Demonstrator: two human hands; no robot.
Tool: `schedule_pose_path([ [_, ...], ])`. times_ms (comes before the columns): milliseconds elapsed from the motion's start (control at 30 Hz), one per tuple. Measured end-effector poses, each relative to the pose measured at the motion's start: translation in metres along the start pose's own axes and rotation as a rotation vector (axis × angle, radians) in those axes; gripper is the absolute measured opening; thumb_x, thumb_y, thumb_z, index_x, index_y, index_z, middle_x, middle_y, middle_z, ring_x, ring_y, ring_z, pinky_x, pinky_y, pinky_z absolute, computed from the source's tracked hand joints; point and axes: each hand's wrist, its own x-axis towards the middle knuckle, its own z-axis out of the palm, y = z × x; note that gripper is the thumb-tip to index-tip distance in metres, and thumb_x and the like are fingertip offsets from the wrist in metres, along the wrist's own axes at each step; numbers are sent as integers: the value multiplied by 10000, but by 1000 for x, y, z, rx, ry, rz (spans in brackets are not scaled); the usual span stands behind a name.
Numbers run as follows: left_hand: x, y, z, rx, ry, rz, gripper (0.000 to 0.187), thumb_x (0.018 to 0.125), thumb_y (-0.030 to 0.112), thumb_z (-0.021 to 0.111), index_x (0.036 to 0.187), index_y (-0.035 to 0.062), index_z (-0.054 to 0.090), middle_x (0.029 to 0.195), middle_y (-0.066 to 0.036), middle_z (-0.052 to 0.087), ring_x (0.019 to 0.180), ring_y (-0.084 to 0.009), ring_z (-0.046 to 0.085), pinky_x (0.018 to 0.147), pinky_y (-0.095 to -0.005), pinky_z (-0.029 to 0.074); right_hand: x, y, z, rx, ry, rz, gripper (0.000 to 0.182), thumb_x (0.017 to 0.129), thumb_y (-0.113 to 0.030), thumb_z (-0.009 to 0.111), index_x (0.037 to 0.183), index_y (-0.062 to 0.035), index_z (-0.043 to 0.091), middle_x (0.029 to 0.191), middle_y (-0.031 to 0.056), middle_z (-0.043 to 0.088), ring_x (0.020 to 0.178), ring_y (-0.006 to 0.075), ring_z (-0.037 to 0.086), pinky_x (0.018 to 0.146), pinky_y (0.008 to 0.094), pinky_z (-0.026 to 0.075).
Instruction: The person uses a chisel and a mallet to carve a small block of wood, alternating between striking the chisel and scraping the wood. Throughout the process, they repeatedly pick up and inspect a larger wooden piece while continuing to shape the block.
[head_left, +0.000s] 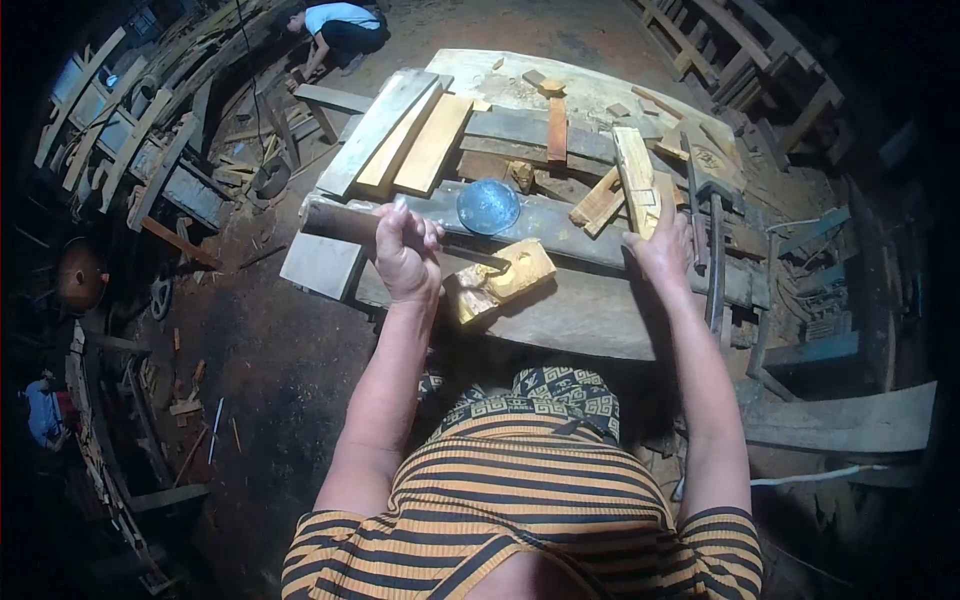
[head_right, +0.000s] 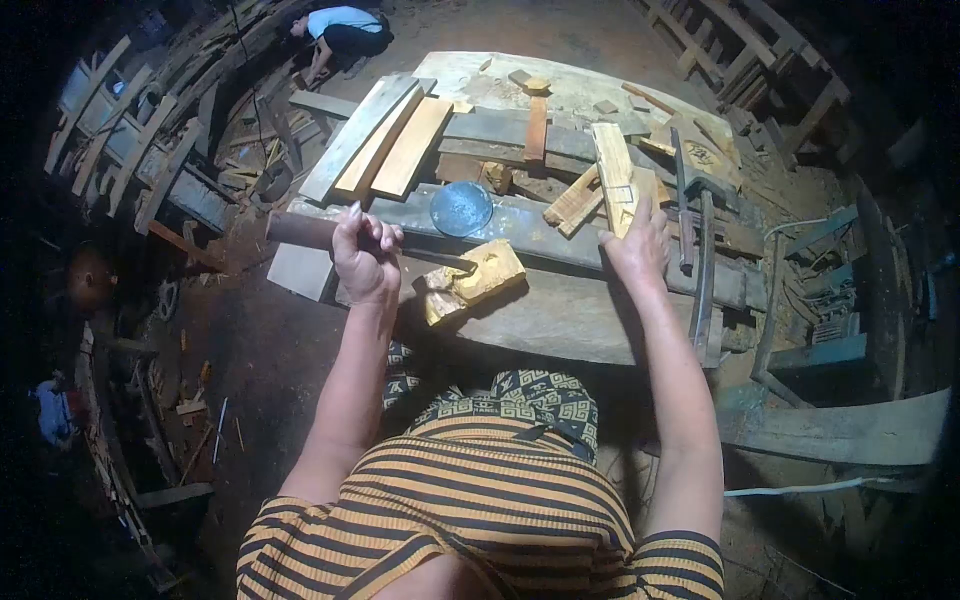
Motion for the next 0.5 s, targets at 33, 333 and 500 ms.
schedule_pose_path([
  [33, 1, 0, 3, -13, 42, -20, 211, 875, 262, 599, 760, 123, 490, 605, -7, 436, 503, -149, 432, 612, -346, 427, 2, -1, 0, -2, -5, -1, 806, 692, -338, 766, 1350, -79, 381, 1176, 260, 461, 1119, 427, 476, 942, 480, 411],
  [333, 7, 29, 17, -119, 175, -72, 229, 880, 267, 626, 795, 116, 477, 623, 8, 455, 500, -142, 455, 563, -330, 455, 2, -20, 11, -65, 7, -52, 789, 714, -383, 740, 1402, -246, 376, 1189, 259, 476, 1117, 434, 484, 929, 491, 418],
  [500, -6, 55, 34, 461, -250, 199, 161, 831, 164, 663, 893, 59, 558, 725, -19, 588, 558, -113, 562, 553, -293, 502, -2, -31, 16, -183, -70, -124, 775, 719, -371, 731, 1396, -203, 392, 1140, 253, 490, 1061, 418, 499, 920, 478, 422],
])
